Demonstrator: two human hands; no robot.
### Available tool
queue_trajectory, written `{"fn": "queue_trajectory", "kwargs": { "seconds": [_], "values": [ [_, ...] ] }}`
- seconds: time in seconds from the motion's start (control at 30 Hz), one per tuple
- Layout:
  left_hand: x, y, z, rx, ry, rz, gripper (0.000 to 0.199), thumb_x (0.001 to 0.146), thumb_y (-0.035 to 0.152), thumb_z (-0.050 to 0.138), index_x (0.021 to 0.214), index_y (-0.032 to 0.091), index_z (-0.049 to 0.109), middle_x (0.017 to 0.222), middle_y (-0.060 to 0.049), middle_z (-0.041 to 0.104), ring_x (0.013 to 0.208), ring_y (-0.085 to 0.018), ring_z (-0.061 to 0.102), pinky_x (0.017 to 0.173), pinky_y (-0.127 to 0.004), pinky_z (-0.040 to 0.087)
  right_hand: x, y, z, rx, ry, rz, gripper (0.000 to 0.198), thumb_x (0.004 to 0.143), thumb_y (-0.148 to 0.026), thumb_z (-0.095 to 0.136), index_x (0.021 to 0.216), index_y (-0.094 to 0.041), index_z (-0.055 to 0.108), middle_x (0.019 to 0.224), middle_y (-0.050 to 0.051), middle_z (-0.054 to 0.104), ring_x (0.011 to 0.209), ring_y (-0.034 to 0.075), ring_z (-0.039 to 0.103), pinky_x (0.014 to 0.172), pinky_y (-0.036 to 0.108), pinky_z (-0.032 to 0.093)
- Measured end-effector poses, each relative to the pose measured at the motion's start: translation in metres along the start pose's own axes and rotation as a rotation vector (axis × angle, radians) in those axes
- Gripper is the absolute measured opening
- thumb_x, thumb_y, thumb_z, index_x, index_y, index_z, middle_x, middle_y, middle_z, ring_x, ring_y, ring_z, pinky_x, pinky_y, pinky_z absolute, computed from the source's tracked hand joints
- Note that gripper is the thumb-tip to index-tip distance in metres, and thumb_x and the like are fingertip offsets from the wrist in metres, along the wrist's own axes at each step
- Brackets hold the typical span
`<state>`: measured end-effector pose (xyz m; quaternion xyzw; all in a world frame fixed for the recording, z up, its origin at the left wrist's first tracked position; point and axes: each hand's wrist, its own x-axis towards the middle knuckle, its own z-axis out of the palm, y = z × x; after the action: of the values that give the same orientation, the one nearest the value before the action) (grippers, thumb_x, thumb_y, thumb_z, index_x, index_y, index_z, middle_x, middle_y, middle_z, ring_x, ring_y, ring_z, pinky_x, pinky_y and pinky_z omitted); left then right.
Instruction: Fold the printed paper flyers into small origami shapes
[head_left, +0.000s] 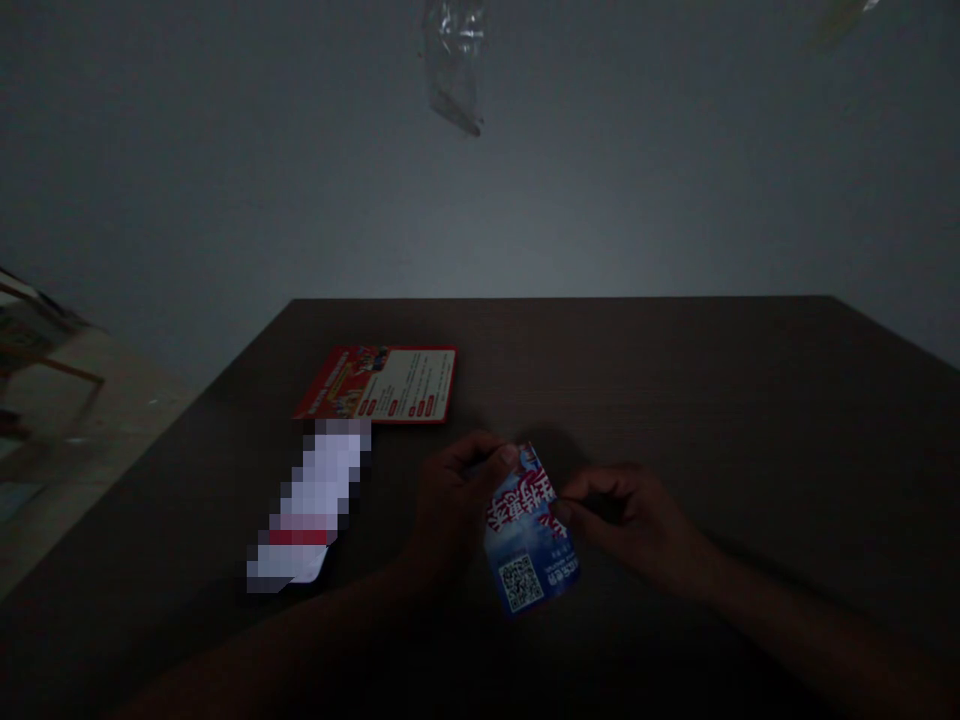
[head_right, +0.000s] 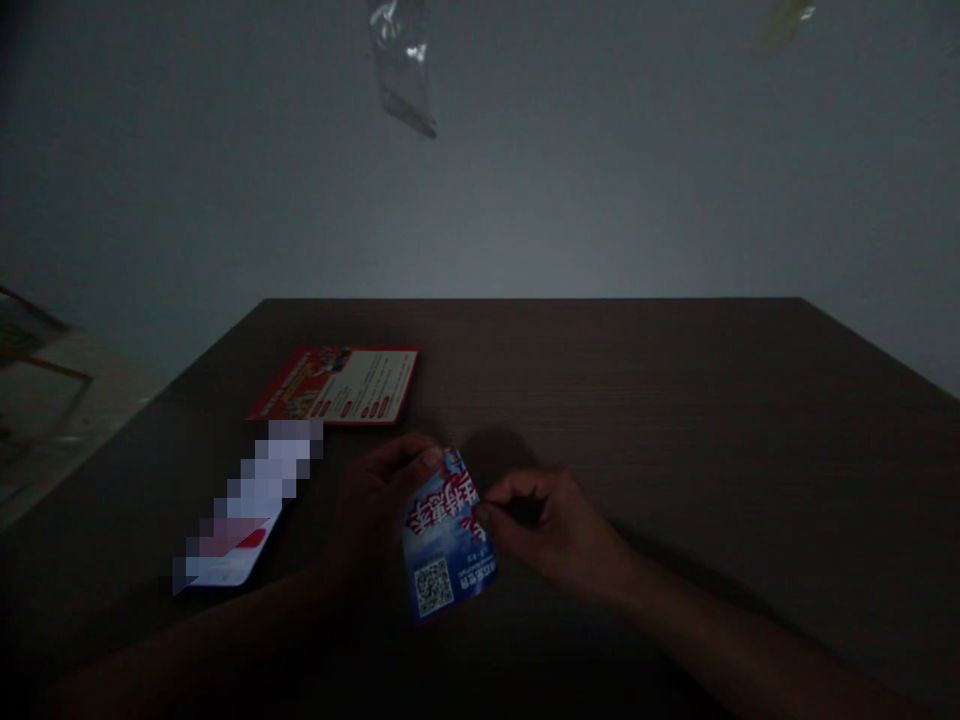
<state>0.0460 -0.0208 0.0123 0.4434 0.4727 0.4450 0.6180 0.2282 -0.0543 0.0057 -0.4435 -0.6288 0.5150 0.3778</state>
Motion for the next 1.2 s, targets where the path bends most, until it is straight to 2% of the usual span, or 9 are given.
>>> {"fn": "queue_trajectory", "kwargs": {
  "seconds": [0.43,0.7,0.9,1.07,1.2],
  "values": [
    [0.000,0.005,0.004,-0.021,0.104,-0.043,0.026,0.062,0.037,0.074,0.069,0.014,0.063,0.056,0.002,0.058,0.044,-0.009,0.050,0.042,-0.018,0.039,0.000,-0.002,-0.001,-0.016,-0.028,0.064,0.013,0.081,-0.025,0.062,0.073,-0.016,0.066,0.066,0.001,0.068,0.059,0.010,0.060,0.056,0.020,0.047],
    [0.002,0.004,0.004,-0.021,0.109,-0.052,0.026,0.061,0.036,0.075,0.067,0.014,0.063,0.054,0.003,0.057,0.043,-0.008,0.048,0.042,-0.018,0.037,0.001,-0.001,-0.003,-0.023,-0.090,0.103,0.015,0.079,-0.025,0.060,0.069,-0.015,0.063,0.062,-0.001,0.062,0.056,0.009,0.054,0.053,0.020,0.042],
    [0.003,0.004,0.003,-0.013,0.106,-0.079,0.027,0.061,0.038,0.074,0.070,0.014,0.064,0.053,0.003,0.057,0.041,-0.008,0.048,0.041,-0.018,0.036,0.002,0.001,-0.005,-0.107,-0.149,0.052,0.014,0.079,-0.023,0.058,0.068,-0.015,0.061,0.061,-0.002,0.056,0.055,0.009,0.048,0.052,0.020,0.038],
    [0.010,0.002,-0.001,-0.047,0.131,-0.082,0.028,0.062,0.038,0.075,0.072,0.015,0.065,0.053,0.004,0.058,0.042,-0.007,0.048,0.042,-0.018,0.037,0.002,0.000,-0.008,-0.127,-0.293,0.018,0.022,0.081,-0.023,0.052,0.060,-0.016,0.054,0.055,-0.004,0.045,0.050,0.007,0.039,0.046,0.020,0.030],
    [0.014,-0.001,-0.003,-0.059,0.127,-0.077,0.026,0.064,0.038,0.074,0.072,0.015,0.065,0.054,0.004,0.058,0.042,-0.007,0.048,0.041,-0.017,0.037,0.002,0.003,-0.009,-0.119,-0.261,-0.014,0.025,0.083,-0.025,0.051,0.060,-0.016,0.052,0.054,-0.004,0.044,0.050,0.008,0.040,0.046,0.021,0.030]
  ]
}}
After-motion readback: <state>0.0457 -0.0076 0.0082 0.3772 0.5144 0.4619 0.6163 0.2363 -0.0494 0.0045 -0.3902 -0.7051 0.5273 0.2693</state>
